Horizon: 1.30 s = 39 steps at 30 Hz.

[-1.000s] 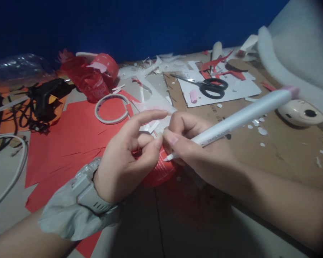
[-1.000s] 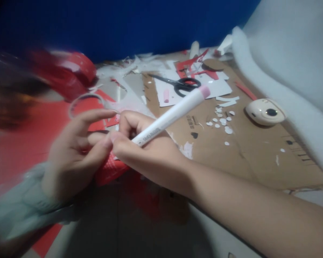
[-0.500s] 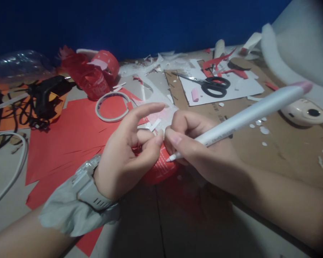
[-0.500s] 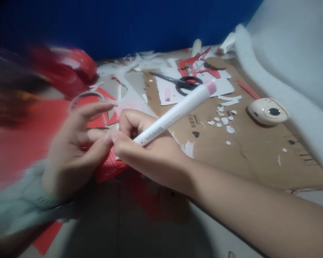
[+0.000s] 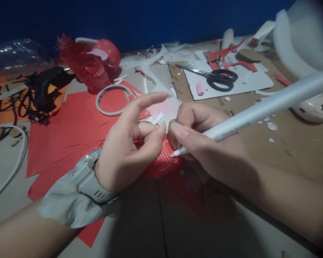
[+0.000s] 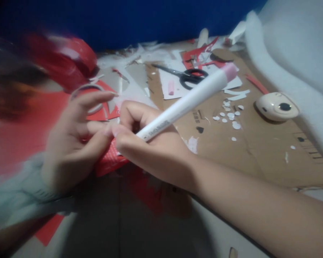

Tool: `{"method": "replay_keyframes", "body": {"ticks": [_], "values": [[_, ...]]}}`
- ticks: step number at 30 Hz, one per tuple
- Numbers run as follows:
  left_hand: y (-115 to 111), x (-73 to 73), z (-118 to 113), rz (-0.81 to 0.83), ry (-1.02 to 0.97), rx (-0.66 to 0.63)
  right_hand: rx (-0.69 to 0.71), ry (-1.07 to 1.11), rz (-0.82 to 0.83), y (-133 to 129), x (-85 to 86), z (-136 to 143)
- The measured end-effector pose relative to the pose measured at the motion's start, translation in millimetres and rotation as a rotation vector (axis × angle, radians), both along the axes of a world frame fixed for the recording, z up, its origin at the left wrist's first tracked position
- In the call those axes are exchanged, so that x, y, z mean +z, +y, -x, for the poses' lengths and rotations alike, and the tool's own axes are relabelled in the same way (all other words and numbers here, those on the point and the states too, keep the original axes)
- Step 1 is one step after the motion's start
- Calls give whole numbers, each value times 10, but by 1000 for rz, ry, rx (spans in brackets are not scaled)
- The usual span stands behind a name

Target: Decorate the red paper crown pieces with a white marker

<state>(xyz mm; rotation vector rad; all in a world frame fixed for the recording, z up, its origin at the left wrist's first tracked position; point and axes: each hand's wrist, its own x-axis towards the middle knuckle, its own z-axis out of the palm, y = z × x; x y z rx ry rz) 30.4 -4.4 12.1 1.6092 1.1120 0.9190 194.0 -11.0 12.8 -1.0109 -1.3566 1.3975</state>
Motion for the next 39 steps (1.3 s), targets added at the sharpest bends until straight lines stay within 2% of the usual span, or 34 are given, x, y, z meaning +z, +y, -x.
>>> {"method": "replay_keyframes", "body": {"ticks": [5, 14, 20, 26, 32, 37, 39], "values": [[-15, 32, -15, 11, 37, 28, -34, 1, 10, -7, 23, 24], [-14, 12, -15, 19, -54, 21, -74, 30, 25, -38, 3, 43], [-3, 27, -16, 45, -14, 2, 4, -14, -45, -21, 8, 17], [-5, 10, -4, 12, -24, 3, -15, 28, -7, -22, 5, 29], [-4, 33, -13, 48, -27, -8, -2, 19, -24, -17, 1, 13], [5, 29, -19, 30, -35, 6, 87, 84, 20, 34, -25, -68], [7, 26, -22, 37, -60, -4, 80, 92, 12, 30, -37, -80]]}}
